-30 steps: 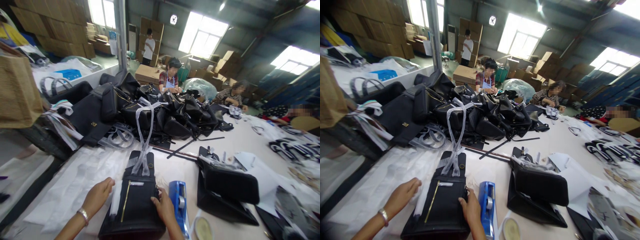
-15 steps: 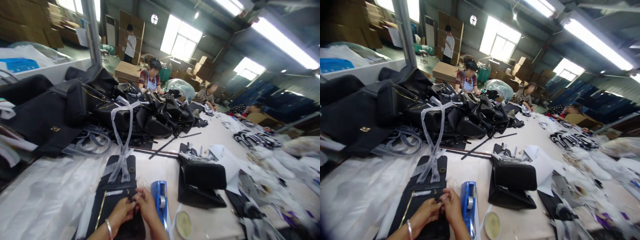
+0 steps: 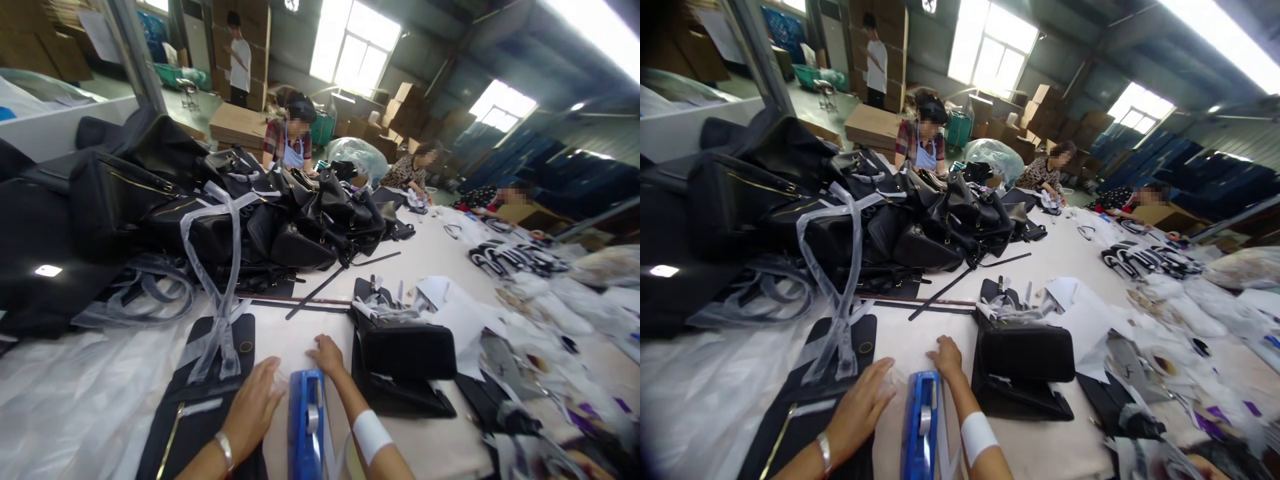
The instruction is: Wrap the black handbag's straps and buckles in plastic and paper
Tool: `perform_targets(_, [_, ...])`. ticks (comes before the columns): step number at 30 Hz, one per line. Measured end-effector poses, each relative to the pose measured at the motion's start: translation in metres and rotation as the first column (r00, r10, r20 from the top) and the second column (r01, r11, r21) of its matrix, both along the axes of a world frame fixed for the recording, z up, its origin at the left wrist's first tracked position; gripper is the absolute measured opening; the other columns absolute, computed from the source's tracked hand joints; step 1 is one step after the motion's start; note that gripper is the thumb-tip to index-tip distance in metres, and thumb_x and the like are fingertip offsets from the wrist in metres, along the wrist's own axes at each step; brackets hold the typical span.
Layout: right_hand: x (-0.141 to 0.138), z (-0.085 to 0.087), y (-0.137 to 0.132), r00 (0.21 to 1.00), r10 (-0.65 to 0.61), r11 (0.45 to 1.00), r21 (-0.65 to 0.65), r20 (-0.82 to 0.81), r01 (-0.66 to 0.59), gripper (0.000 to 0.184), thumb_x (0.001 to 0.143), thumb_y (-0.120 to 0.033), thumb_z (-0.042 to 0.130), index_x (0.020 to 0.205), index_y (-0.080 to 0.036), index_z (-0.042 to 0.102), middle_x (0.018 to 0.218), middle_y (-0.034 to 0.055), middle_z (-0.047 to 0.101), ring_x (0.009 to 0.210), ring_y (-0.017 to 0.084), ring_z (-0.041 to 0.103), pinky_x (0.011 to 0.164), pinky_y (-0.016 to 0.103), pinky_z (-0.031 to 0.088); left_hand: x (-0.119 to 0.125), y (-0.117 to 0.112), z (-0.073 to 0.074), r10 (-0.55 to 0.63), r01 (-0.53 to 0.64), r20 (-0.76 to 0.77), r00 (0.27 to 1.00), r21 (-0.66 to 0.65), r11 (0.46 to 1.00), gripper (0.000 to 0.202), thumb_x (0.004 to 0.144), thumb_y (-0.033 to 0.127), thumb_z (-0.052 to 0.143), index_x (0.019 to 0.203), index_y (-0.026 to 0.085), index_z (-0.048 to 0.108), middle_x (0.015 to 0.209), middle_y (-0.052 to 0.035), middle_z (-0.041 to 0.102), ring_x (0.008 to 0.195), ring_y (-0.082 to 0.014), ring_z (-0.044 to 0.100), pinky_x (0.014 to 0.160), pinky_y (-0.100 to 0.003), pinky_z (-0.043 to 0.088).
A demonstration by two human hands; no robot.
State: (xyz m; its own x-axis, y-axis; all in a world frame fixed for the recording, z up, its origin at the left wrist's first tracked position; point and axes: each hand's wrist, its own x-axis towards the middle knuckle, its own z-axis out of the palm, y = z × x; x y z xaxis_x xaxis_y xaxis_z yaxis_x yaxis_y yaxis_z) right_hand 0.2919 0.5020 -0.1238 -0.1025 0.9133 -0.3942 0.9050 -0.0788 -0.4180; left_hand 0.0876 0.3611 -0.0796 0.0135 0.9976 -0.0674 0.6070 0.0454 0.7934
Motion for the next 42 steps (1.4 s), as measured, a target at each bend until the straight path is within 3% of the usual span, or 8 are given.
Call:
perform_targets(7, [0.003,-0.020,0.004,0.990,0.008,1.000,-0.014,-0.140,-0.010,0.028,0.070,-0.024,0.066,0.097,-0.015,0.068,0.104,0.0110,0.069,0.103,0.024,0.062,0.087,0.029,0.045,0.060,0.078,-0.017,-0.114,0.200,0.324,0.939,-0.246,0.948,0.053,0.091,0.052,0.029,0.108,0.017,0.065,0.113,-0.0119,0.068,0.110,-0.0265,0.058,0.097,-0.036,0.039])
perform_targets(17, [-0.012,0.015,0.036,0.855,-0.182,0.954,0.122,-0.486,0.272,0.043,0.087,-0.048,0.040,0.107,-0.012,0.055,0.095,0.0089,0.066,0.076,0.018,0.062,0.057,0.024,0.053,0.055,0.073,-0.029,-0.054,0.153,0.324,0.944,-0.291,0.944,0.045,0.087,0.052,0.038,0.079,0.019,0.069,0.084,-0.0097,0.071,0.084,-0.0252,0.062,0.079,-0.034,0.042])
perform_targets(21, [-0.028,0.047,0.020,0.814,-0.072,0.985,0.088,-0.576,0.150,0.032,0.085,-0.047,0.046,0.090,-0.017,0.058,0.076,0.0019,0.063,0.064,0.015,0.059,0.048,0.021,0.049,0.002,0.057,-0.019,0.216,-0.092,0.387,0.896,-0.314,0.945,0.035,0.085,0.045,0.044,0.088,0.018,0.065,0.090,-0.0089,0.070,0.088,-0.0242,0.063,0.082,-0.034,0.045])
perform_targets(24, [-0.044,0.071,0.000,0.805,0.042,0.999,0.036,-0.592,-0.026,0.027,0.085,-0.044,0.049,0.079,-0.019,0.056,0.063,-0.0032,0.057,0.051,0.012,0.054,0.045,0.019,0.043,-0.050,0.038,0.007,0.580,-0.330,0.547,0.603,-0.491,0.806,0.042,0.085,0.050,0.043,0.096,0.014,0.062,0.099,-0.0132,0.069,0.090,-0.0242,0.066,0.084,-0.037,0.049])
perform_targets(27, [-0.077,0.088,-0.024,0.783,0.209,0.966,0.001,-0.586,-0.257,0.027,0.085,-0.043,0.052,0.072,-0.019,0.055,0.056,-0.0056,0.053,0.047,0.010,0.050,0.046,0.018,0.039,-0.084,0.019,0.039,0.571,-0.178,0.690,0.444,-0.557,0.811,0.051,0.085,0.055,0.047,0.108,0.013,0.061,0.107,-0.0148,0.069,0.095,-0.0245,0.065,0.085,-0.037,0.049])
perform_targets(32, [-0.138,0.084,-0.056,0.786,0.367,0.882,-0.081,-0.498,-0.464,0.026,0.086,-0.045,0.053,0.085,-0.020,0.061,0.068,-0.0038,0.064,0.055,0.010,0.058,0.049,0.017,0.039,-0.108,-0.018,0.056,0.383,0.225,0.783,0.490,-0.538,0.812,0.052,0.064,0.042,0.076,0.106,0.012,0.067,0.099,-0.0115,0.073,0.085,-0.0254,0.067,0.078,-0.034,0.050])
perform_targets(36, [-0.141,0.061,-0.070,0.939,0.295,0.953,-0.014,-0.176,-0.302,0.030,0.093,-0.040,0.042,0.087,-0.018,0.062,0.077,0.0054,0.070,0.070,0.016,0.065,0.061,0.023,0.042,-0.134,-0.059,0.052,0.456,-0.012,0.612,0.645,-0.589,0.808,0.052,0.068,0.048,0.071,0.106,0.012,0.068,0.095,-0.0101,0.074,0.089,-0.0284,0.067,0.081,-0.037,0.051])
perform_targets(42, [-0.125,0.028,-0.119,0.953,0.302,0.952,-0.061,0.039,-0.299,0.031,0.084,-0.044,0.058,0.088,-0.015,0.066,0.086,0.0140,0.072,0.084,0.026,0.068,0.066,0.029,0.043,-0.156,-0.107,0.059,0.541,-0.167,0.550,0.636,-0.586,0.793,0.055,0.080,0.058,0.054,0.116,0.018,0.063,0.117,-0.0078,0.068,0.116,-0.0273,0.056,0.100,-0.038,0.043])
